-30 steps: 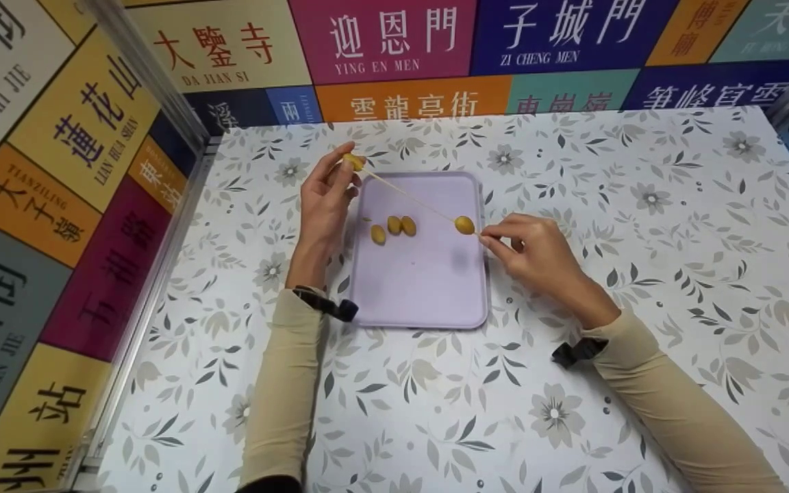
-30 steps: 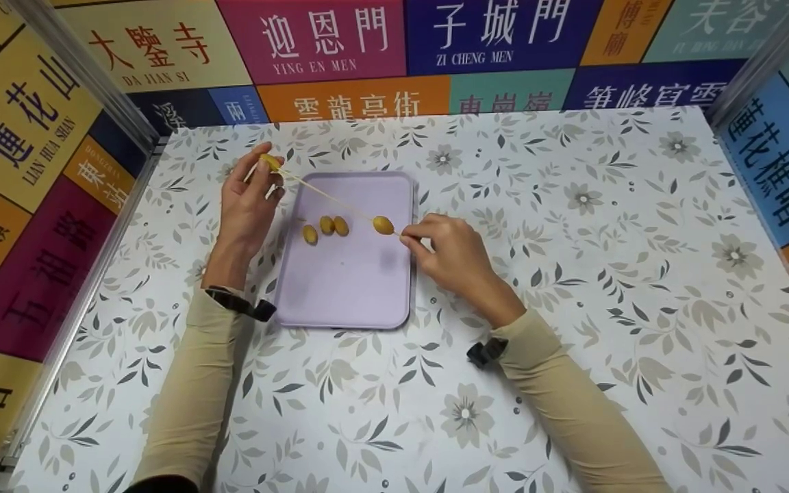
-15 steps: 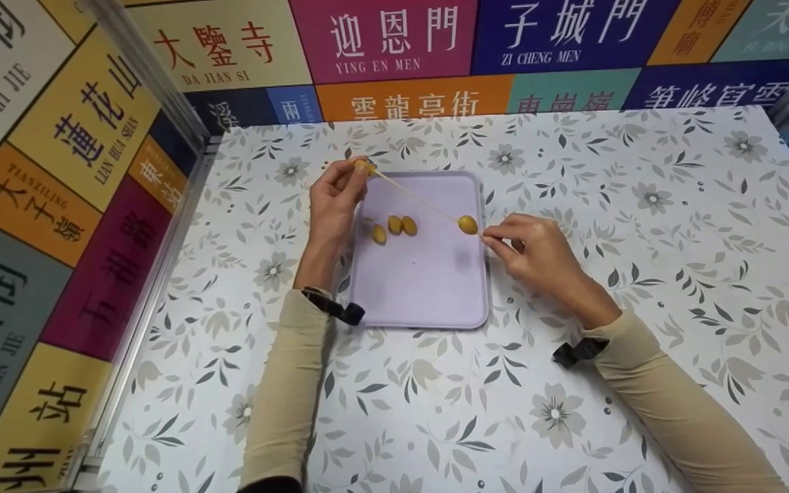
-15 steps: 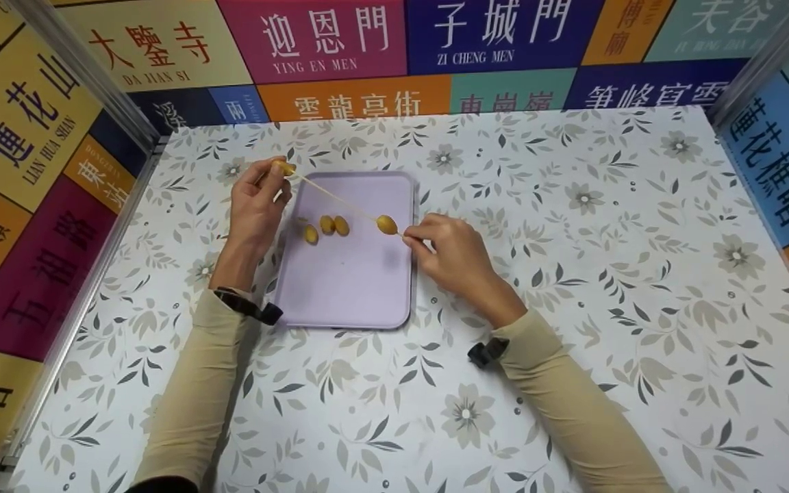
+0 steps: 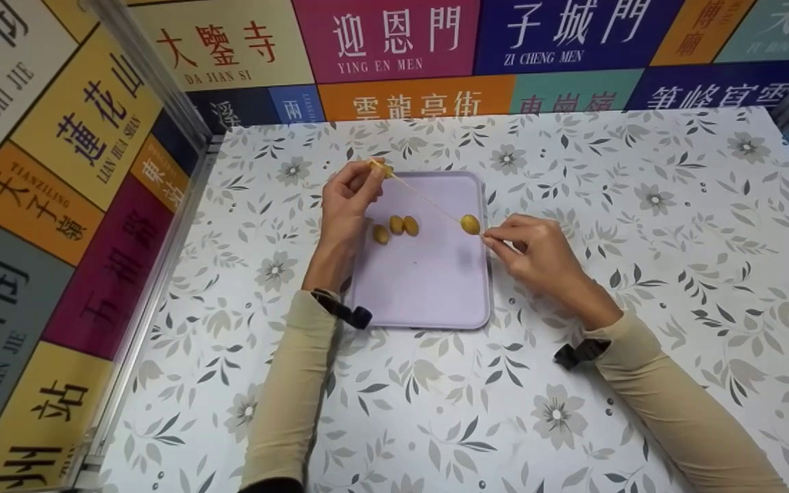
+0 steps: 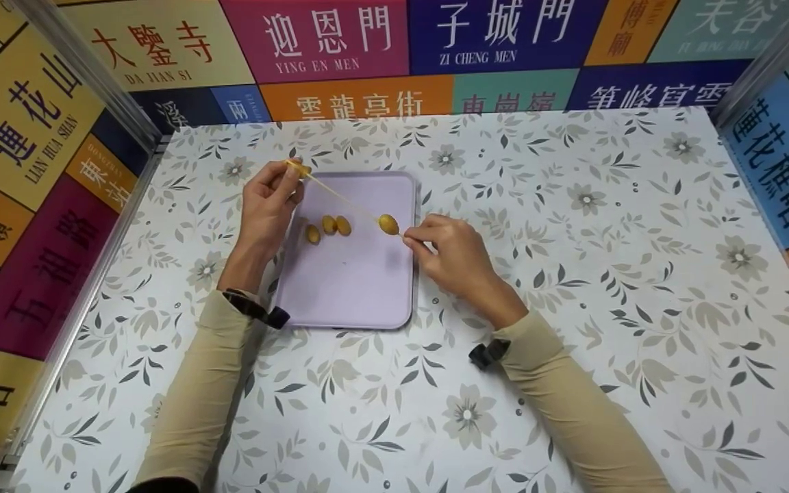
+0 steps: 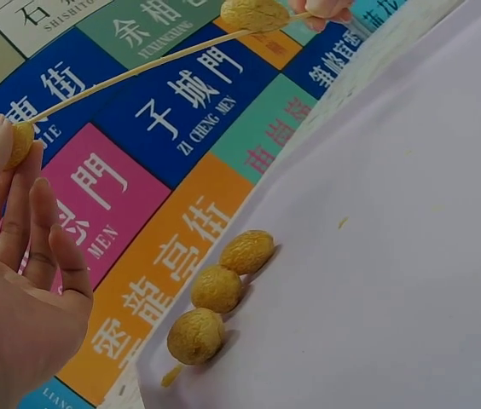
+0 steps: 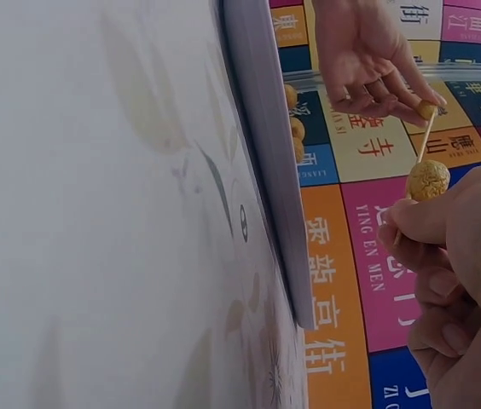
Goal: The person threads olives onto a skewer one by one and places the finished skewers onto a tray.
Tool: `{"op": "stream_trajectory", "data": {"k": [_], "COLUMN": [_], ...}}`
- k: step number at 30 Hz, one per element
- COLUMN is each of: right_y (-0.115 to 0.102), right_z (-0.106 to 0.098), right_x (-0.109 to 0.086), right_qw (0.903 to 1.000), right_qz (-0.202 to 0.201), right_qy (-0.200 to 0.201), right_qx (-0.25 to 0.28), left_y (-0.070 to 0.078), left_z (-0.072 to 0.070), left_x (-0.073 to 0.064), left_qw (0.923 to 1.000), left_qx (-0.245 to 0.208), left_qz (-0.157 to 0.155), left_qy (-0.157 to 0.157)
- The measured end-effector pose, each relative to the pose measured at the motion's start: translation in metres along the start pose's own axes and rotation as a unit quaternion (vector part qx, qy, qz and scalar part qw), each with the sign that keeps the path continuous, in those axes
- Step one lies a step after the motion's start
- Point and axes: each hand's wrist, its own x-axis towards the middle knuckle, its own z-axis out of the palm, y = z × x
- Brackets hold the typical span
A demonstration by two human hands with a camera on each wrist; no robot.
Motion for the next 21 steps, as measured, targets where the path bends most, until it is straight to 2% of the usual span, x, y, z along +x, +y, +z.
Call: {"op": "stream_trajectory", "data": {"k": [4,15,21], "right_y": [-0.001,-0.002,-0.001], "right_z": [-0.001,-0.001,0.001], "right_x": [0.0,0.0,-0.001], "right_qw": [1.0,0.9998,0.9996], "right_qz": [0.003,0.013,0.018], "right_qy": [-0.001,0.009,0.007], "right_qx": [0.003,0.013,0.019], "left_y": [0.0,-0.005,-0.005], "left_z": [0.003,0.01,0.015], "left_x": [-0.001,-0.004,-0.006], "left_qw": [0.9999,0.9993,0.999], "left_qx": [0.003,0.014,0.025], "left_qz": [-0.013,0.012,0.002], "left_qy": [-0.005,-0.033,-0.036]}}
